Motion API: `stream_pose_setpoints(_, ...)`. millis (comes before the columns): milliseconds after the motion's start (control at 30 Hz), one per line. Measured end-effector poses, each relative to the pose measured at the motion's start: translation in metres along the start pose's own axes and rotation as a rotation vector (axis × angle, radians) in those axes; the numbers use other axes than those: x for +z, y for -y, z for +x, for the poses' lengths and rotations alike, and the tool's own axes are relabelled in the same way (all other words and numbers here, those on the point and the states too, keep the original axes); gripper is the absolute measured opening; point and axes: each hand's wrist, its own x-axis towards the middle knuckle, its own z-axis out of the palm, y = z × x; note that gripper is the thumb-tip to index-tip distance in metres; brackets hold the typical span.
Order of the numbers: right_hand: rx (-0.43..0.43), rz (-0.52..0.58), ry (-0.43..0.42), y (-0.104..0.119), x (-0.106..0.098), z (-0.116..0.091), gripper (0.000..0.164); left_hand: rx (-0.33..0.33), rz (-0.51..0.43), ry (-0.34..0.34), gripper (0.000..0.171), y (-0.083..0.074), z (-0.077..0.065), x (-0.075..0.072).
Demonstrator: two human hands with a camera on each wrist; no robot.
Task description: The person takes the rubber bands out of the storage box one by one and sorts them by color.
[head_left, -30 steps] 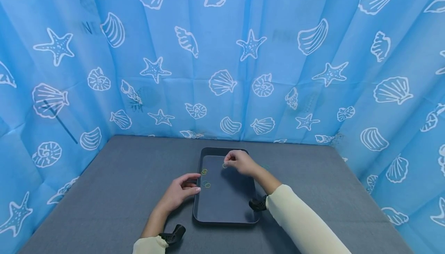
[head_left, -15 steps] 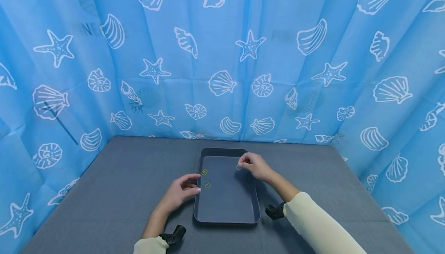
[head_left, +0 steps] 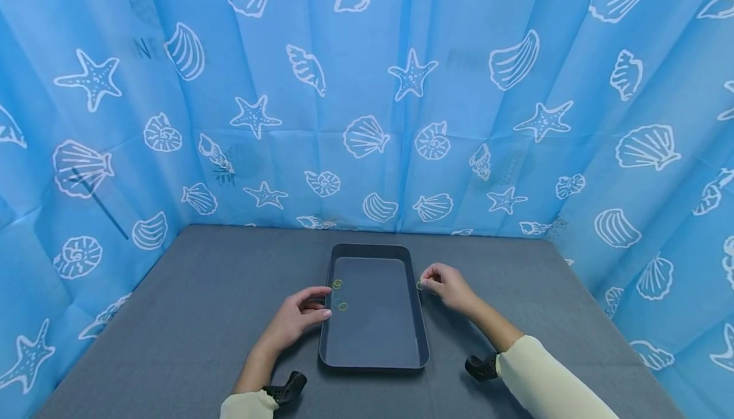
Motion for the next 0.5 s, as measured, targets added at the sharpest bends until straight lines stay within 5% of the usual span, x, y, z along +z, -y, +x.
stream_pose_setpoints(500, 0.074, -0.065, -0.045, -0.026, -0.007, -0.024, 0.006, 0.002, -0.002, 0.000, 0.042, 0.000, 0.001, 0.001)
